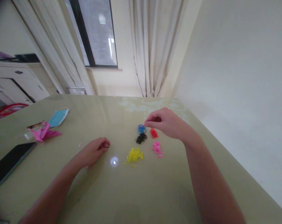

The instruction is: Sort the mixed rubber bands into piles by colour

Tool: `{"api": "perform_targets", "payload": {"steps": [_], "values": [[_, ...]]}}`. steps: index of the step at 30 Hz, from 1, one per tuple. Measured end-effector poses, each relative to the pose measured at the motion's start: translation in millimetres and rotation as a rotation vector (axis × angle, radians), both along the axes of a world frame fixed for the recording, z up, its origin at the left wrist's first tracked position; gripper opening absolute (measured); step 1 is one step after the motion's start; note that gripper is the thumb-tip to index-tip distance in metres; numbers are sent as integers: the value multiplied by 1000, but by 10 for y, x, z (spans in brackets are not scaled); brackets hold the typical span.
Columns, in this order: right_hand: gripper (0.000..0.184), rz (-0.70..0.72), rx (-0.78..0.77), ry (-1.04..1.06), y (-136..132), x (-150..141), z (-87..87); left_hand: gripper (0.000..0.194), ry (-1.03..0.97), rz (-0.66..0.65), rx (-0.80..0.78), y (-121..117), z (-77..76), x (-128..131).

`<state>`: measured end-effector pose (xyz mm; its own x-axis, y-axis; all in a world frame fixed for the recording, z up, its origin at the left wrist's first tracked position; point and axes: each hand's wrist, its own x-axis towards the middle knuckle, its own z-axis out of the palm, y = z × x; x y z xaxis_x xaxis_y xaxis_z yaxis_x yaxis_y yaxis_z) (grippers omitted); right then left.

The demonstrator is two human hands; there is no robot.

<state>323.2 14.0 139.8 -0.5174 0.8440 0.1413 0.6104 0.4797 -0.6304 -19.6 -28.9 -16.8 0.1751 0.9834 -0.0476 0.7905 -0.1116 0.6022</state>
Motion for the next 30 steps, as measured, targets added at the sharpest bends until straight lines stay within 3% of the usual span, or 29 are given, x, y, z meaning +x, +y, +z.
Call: {"api": "perform_targets", "payload": {"steps": [4, 7, 10, 14, 19, 25, 30], "values": [[18, -212, 34, -256, 533, 144, -459, 19, 16, -12, 27, 11, 19, 79], [15, -330, 77, -458, 791, 165, -836, 21, -15, -2, 125, 16, -2, 151], [16, -364, 97, -514, 871, 133, -1111, 22, -71, 12, 197, 24, -25, 190], [17, -357, 90, -559, 876, 106, -1281, 19, -130, 55, 212, 35, 4, 217], [19, -351, 84, -579, 881, 154, -1228, 13, -296, 111, 195, 30, 86, 264], [24, -341, 181, -528, 718, 10, -895, 22, -474, 118, 166, 24, 106, 293], [16, -92, 281, -299, 372, -382, -641, 24, -506, 139, 151, 29, 111, 287]]}}
